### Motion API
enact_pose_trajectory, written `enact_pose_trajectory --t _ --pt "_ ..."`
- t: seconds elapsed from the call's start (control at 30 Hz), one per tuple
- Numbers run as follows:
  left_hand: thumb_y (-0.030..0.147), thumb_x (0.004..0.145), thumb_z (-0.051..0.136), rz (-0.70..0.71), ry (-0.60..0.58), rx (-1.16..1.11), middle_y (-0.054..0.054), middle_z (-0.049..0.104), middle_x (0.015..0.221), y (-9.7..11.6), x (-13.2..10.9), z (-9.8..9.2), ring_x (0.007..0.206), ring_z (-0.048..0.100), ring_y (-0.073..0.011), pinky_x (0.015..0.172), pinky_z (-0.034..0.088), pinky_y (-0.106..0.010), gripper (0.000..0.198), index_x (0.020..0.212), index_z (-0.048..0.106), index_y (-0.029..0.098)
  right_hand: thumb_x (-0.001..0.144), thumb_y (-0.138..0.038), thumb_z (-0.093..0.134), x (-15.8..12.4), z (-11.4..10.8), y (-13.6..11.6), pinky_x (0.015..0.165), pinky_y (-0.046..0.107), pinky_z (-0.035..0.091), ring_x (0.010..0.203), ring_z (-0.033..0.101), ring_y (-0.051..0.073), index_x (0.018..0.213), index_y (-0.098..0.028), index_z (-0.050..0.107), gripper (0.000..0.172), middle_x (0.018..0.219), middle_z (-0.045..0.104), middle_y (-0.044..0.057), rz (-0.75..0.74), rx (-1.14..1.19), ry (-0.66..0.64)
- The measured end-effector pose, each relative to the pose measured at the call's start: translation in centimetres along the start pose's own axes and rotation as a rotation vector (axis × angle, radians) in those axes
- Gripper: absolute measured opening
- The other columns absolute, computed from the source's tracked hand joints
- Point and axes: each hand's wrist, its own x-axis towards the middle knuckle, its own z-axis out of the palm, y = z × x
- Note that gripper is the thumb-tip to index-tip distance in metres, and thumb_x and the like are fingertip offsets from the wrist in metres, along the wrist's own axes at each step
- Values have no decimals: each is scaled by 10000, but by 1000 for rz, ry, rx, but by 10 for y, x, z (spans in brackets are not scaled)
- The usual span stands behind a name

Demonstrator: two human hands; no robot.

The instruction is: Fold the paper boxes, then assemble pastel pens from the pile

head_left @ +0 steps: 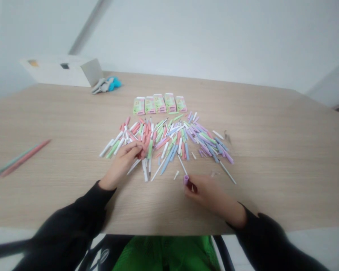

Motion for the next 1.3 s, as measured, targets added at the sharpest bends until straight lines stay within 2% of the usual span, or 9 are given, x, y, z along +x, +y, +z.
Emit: enact_pose_trajectory --t 0.1,0.47,0.73,0.9,1.0,1.07,1.13,1.23,1.3 --pt "280 857 549 -5 0 -6 -4 571 664 -1 -1 1 628 496 -144 624 388 -270 179 734 624 174 877 -169 537 -12 15 5 565 265 368 583 561 151 779 -205 551 106 672 636 10 49 39 -16" --pt "344 851 543 18 -127 157 6 554 620 6 -5 10 616 506 -158 624 386 -286 215 754 636 177 889 -206 521 -25 16 4 514 249 373 528 534 132 729 -220 519 160 614 588 -16 64 128 87" --pt "359 900 518 56 -212 237 6 563 666 8 -10 10 638 537 -161 628 412 -288 238 782 625 181 920 -180 519 -29 0 -7 628 265 486 650 612 149 926 -207 624 108 794 688 36 -120 43 281" --pt "323 903 500 54 -215 239 -1 574 669 7 -10 10 651 541 -164 636 416 -293 231 768 620 179 942 -205 505 -34 9 2 623 305 513 668 669 196 901 -205 642 143 792 733 62 -65 -56 157" --pt "324 907 497 45 -225 243 3 574 664 7 -11 11 642 531 -161 627 409 -289 231 780 627 181 949 -197 497 -39 20 7 715 332 552 823 720 225 1023 -200 649 169 928 758 92 -68 -9 202" --pt "328 911 499 34 -228 248 5 574 661 8 -11 12 635 528 -159 623 406 -287 234 779 627 184 954 -197 493 -40 23 7 692 332 555 774 711 216 1023 -202 643 166 873 745 78 -57 38 212" --pt "330 912 505 30 -230 254 4 577 658 9 -12 12 633 532 -160 622 408 -287 239 766 627 186 953 -208 498 -39 20 7 651 324 546 708 685 204 945 -214 631 134 788 712 55 -40 71 207" --pt "327 907 509 31 -226 258 4 582 657 10 -12 11 632 540 -164 620 413 -289 233 764 631 190 953 -237 512 -39 3 8 753 352 557 868 698 225 929 -224 612 104 936 721 90 -11 95 249" --pt "326 903 505 31 -219 262 4 583 660 10 -12 10 635 544 -168 624 414 -292 228 769 631 192 972 -260 489 -41 -15 11 757 351 556 872 704 219 979 -230 600 115 957 726 83 43 123 198"
